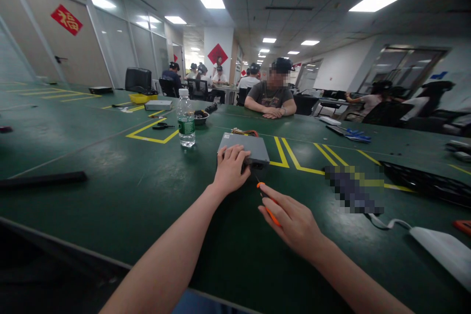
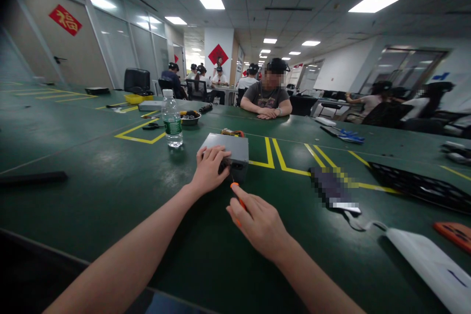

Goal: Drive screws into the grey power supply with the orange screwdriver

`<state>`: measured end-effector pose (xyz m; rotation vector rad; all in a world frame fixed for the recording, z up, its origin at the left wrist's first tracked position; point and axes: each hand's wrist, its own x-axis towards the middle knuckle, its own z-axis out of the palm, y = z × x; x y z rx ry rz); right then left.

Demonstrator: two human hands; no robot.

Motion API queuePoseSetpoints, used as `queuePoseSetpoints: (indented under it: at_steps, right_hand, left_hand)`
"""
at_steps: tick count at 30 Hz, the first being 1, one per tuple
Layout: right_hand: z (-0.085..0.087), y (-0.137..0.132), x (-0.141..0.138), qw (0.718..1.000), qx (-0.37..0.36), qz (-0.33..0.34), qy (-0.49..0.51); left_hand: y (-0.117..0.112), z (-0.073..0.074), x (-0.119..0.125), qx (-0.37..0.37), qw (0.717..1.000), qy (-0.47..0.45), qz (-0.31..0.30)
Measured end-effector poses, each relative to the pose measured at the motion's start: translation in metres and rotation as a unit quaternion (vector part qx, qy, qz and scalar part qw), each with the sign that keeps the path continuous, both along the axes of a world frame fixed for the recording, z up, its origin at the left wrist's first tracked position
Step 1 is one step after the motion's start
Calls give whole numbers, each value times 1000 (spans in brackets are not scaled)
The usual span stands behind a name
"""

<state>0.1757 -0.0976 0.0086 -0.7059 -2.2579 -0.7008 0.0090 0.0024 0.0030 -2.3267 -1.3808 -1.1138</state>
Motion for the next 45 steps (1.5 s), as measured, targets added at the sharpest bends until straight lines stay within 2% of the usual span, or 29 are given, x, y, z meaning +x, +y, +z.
queuePoseSetpoints:
  at_steps: [10, 14, 17, 20, 23, 29, 38, 40, 45]
  right_hand:
    - [-1, 1, 0, 999, -18, -11, 26]
    - [-3, 5, 4, 993, -66, -2, 99]
    - [-3, 6, 7, 976, -111, -13, 188]
    - [-2, 6, 8, 958, -123, -34, 256]
    - [0, 5, 8, 952, -126, -43, 276]
    - [-2, 5, 7, 951, -144, -24, 272]
    - [-4, 7, 10, 966, -123, -19, 227]
    - [-4, 7, 9, 976, -101, -20, 192]
    - [-1, -1, -3, 998, 21, -49, 30]
  left_hand:
    - [1, -1, -1, 5, 1000, 0, -3]
    - [2, -1, -1, 1, 1000, 1, 0]
    - [2, -1, 0, 0, 1000, 1, 5]
    - [2, -1, 0, 2, 1000, 1, 5]
    - [2, -1, 0, 5, 1000, 2, 5]
    - [1, 0, -1, 0, 1000, 5, 3]
    - [0, 1, 0, -8, 1000, 7, 6]
    - [0, 1, -1, -6, 1000, 6, 4]
    - [0, 0, -1, 1, 1000, 3, 0]
